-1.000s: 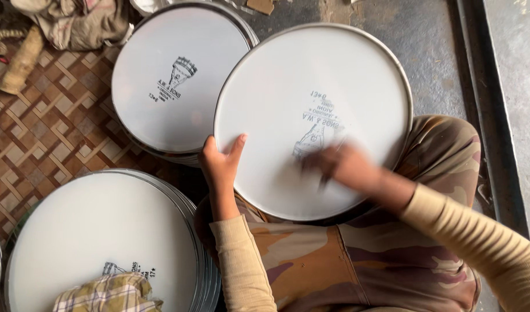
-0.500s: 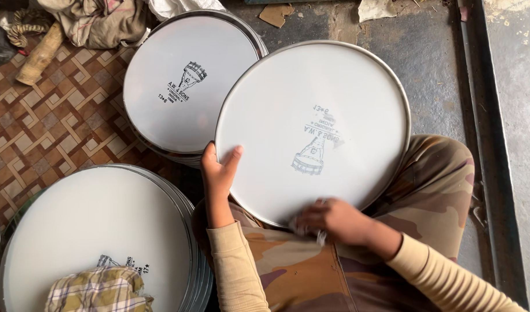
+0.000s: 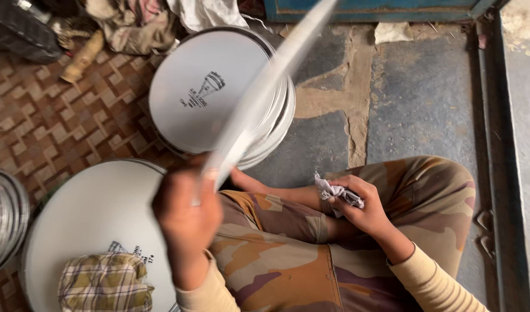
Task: The person wipes the surfaces of round paper plates with a cloth. They handle the plates one at a time, flipping them over to wipe both sides, and stack them as they finish.
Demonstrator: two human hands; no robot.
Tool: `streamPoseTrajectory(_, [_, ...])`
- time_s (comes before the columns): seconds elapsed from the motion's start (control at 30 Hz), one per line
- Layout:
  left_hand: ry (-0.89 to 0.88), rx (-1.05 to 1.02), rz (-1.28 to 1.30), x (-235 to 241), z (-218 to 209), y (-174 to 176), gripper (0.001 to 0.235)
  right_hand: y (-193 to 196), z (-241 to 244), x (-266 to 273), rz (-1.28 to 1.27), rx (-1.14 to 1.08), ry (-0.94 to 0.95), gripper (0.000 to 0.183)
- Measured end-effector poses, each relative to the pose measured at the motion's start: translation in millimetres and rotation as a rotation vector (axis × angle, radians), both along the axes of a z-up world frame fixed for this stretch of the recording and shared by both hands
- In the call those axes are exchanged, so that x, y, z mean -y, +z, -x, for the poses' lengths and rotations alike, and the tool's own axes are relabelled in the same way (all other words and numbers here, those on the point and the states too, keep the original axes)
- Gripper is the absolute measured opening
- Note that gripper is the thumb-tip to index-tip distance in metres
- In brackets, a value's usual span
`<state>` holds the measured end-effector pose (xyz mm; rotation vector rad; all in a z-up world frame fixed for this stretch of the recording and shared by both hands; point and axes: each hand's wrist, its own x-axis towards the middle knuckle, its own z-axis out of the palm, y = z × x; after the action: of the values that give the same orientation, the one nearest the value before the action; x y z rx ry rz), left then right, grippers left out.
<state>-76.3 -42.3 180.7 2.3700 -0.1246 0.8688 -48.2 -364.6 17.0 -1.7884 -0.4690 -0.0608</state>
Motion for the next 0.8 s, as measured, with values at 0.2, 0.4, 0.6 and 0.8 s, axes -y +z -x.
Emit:
streamPoseTrajectory(0.2, [-0.162,0.01,-0.88,46.2,-2.3,-36.7,0.023,-5.4,3.0,0.8,-0.089,-0.227,-0.03,0.029])
streamPoseTrajectory(0.4, [-0.097,-0.442,-0.463,31.6,80.9,-98.8,0.057,-9.5,6.3,-0.4,-0.237,-0.491,-0.042,0.027])
streamPoseTrajectory(0.6, [0.612,-0.524,-0.105,-43.8,95.6,-135.6,0.081,-9.6,8.6,-2.3,-0.193,-0.455,-0.024,0.029])
streamPoseTrajectory(0.8, [0.44,-0.286,0.989,-106.6,51.1,-192.9,0.046,6.1,4.7,-7.5,0.041,-0.233,-0.096,0.03])
